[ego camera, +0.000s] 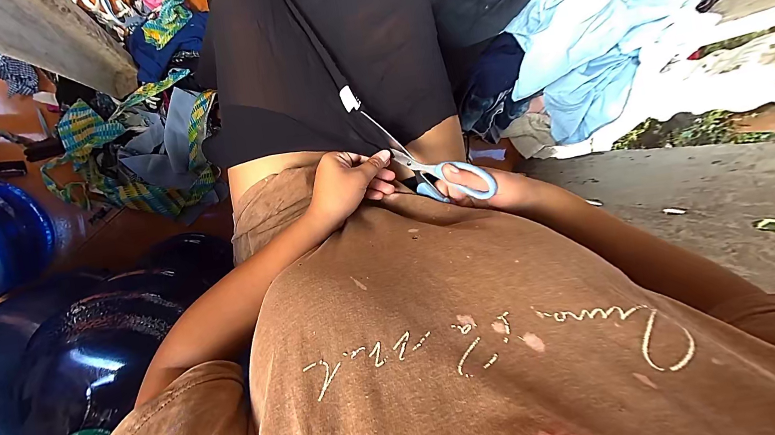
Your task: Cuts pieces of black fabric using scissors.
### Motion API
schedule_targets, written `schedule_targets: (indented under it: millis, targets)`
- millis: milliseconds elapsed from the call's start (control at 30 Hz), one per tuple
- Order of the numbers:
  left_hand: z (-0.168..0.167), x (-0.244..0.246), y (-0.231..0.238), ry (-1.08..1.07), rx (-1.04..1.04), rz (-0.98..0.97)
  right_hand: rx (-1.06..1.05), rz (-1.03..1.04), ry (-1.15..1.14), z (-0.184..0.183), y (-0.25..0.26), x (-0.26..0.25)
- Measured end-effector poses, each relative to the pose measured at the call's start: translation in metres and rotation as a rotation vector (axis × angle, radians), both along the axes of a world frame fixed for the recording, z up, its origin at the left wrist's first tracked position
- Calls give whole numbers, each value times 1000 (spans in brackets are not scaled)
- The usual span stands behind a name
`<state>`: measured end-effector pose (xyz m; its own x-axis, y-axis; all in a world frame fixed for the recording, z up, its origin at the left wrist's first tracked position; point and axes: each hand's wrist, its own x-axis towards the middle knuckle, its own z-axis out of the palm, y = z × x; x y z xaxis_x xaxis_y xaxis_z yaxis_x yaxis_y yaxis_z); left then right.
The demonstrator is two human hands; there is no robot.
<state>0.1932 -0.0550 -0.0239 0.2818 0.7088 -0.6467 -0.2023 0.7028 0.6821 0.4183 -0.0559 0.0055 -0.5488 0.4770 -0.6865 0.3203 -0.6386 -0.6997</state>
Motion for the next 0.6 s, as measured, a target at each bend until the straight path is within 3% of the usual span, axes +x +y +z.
schedule_targets:
  millis: [300,500,600]
  targets:
    - [-1,1,-1,-33,6,34,-39,-50,-56,7,2,-16]
    - [-2,1,-2,-38,16,31,178,51,-184,5,2,-18]
    - [-3,0,-2,-40,22,21,171,51,-196,4,1,-16]
